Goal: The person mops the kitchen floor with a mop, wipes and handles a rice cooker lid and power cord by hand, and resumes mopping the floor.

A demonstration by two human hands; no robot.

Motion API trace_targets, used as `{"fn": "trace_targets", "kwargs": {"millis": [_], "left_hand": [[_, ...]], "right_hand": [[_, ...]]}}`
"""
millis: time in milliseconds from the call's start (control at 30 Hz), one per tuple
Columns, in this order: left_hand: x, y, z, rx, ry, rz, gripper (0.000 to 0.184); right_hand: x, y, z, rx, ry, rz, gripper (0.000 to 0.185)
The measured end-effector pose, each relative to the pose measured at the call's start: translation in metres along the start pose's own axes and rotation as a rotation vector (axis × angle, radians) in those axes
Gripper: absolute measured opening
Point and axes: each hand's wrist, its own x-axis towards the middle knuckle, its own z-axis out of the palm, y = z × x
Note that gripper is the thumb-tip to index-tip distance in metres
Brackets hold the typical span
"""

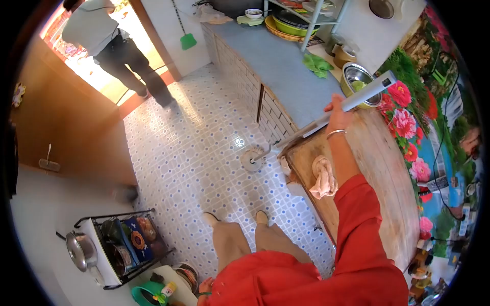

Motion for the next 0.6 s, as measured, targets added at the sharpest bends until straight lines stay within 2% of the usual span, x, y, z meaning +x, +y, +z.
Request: {"fn": "trace_targets", "kwargs": {"millis": [67,133,167,200,267,333,400,467,533,567,600], "left_hand": [[0.044,-0.015,-0.025,0.327,-0.045,0.122,0.032],[0.096,-0.039,-0.055,0.796,-0.100,0.357,0.030],[0.119,-0.039,-0.062,1.185,-0.133,0.685,0.029],[0.127,-0.012,-0.074,0.829,-0.091,0.388,0.030],[0.142,0.042,-0.088,0.158,-0.026,0.020,0.032],[0.145,0.115,-0.099,-0.181,0.007,-0.122,0.034],[0.151,0.180,-0.120,-0.250,0.004,-0.132,0.036],[0.163,0.242,-0.149,-0.204,-0.022,-0.029,0.037],[0.173,0.314,-0.165,-0.162,-0.022,0.163,0.041],[0.183,0.347,-0.171,-0.151,-0.040,0.175,0.041],[0.193,0.381,-0.180,-0.104,-0.036,0.308,0.042]], "right_hand": [[-0.017,0.003,0.024,-0.023,0.009,0.014,0.018],[-0.035,0.004,0.049,-0.029,0.018,0.022,0.016],[-0.046,0.004,0.064,0.002,-0.030,0.032,0.014],[-0.056,0.003,0.080,0.036,-0.083,0.043,0.012],[-0.078,0.000,0.112,0.036,-0.095,0.043,0.011],[-0.097,-0.002,0.150,0.030,-0.120,0.045,0.009],[-0.116,-0.004,0.182,-0.014,-0.200,-0.001,0.010],[-0.134,-0.001,0.214,-0.047,-0.213,-0.014,0.010],[-0.146,0.004,0.245,-0.085,-0.208,-0.041,0.011],[-0.154,0.008,0.261,-0.116,-0.232,-0.024,0.011],[-0.164,0.012,0.274,-0.151,-0.253,-0.002,0.011]]}}
